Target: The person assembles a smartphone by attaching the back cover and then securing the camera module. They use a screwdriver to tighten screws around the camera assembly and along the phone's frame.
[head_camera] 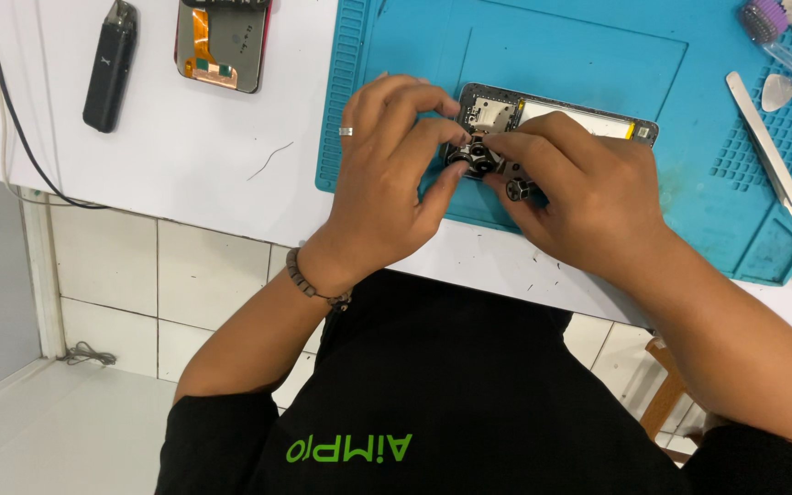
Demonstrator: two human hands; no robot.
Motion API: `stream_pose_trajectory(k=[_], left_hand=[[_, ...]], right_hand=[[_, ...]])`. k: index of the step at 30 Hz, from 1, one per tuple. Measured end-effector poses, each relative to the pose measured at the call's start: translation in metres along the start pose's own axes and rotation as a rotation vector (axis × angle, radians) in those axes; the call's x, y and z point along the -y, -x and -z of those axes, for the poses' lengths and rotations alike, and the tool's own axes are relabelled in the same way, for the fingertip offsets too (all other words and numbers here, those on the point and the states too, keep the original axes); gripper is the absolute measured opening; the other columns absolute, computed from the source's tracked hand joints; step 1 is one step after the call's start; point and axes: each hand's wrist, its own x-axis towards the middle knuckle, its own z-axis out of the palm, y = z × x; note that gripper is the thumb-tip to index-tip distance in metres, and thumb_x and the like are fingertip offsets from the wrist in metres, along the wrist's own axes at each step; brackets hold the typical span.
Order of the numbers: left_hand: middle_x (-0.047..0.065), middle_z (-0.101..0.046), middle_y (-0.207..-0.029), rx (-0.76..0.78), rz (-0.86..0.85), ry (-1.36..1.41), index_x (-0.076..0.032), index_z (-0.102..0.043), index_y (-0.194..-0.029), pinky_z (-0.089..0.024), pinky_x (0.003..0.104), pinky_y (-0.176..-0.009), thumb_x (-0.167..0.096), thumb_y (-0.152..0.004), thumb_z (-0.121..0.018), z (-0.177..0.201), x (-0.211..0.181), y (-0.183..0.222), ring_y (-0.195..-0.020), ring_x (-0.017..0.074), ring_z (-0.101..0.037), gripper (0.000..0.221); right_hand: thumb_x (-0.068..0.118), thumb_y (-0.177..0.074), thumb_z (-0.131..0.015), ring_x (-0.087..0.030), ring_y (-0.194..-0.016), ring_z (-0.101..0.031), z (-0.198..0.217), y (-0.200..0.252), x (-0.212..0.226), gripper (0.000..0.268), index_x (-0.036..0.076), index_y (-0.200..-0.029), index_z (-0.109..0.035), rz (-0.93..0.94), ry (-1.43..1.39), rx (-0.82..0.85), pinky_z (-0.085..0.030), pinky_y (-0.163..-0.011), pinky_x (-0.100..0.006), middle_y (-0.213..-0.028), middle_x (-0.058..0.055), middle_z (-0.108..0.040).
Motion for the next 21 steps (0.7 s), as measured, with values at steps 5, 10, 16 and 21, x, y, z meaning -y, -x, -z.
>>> stream_pose_trajectory(k=[5, 10, 16, 21], left_hand=[[0.008, -0.063, -0.091, -0.013, -0.053, 0.007, -0.004, -0.058, -0.095, -0.038, 0.050, -0.093, -0.006, -0.091, -0.058, -0.001, -0.001, -0.001, -0.097, 0.0308, -0.049, 0.005], [-0.003, -0.060, -0.085, -0.038, 0.159, 0.257, -0.011, -0.058, -0.091, -0.036, 0.038, -0.083, -0.014, -0.093, -0.052, 0.006, -0.007, -0.008, -0.091, 0.0217, -0.052, 0.007], [-0.006, -0.063, -0.086, -0.052, 0.288, 0.283, -0.013, -0.063, -0.091, -0.036, 0.037, -0.086, -0.017, -0.092, -0.058, 0.001, -0.007, -0.010, -0.092, 0.0167, -0.055, 0.006], [0.002, -0.062, -0.096, -0.081, 0.167, 0.145, -0.007, -0.059, -0.098, -0.039, 0.038, -0.087, -0.018, -0.096, -0.049, 0.012, -0.003, -0.004, -0.099, 0.0259, -0.053, 0.015]], right_hand=[[0.003, -0.096, -0.070, -0.019, -0.076, -0.063, -0.001, 0.000, 0.001, 0.013, 0.007, -0.109, -0.069, -0.045, -0.097, -0.027, -0.039, -0.053, -0.030, -0.090, -0.004, -0.067], [0.011, -0.096, -0.076, -0.019, -0.066, -0.056, 0.009, -0.003, 0.000, 0.020, 0.002, -0.110, -0.064, -0.050, -0.239, -0.038, -0.040, -0.055, -0.030, -0.095, -0.008, -0.070], [0.013, -0.098, -0.079, -0.022, -0.077, -0.068, 0.002, -0.001, -0.002, 0.013, 0.004, -0.099, -0.069, 0.134, 0.007, -0.179, -0.045, -0.056, -0.029, -0.096, -0.012, -0.067], [0.009, -0.095, -0.082, -0.021, -0.076, -0.067, 0.003, 0.002, -0.006, 0.013, 0.005, -0.097, -0.070, 0.100, -0.018, -0.103, -0.042, -0.053, -0.029, -0.096, -0.010, -0.068]])
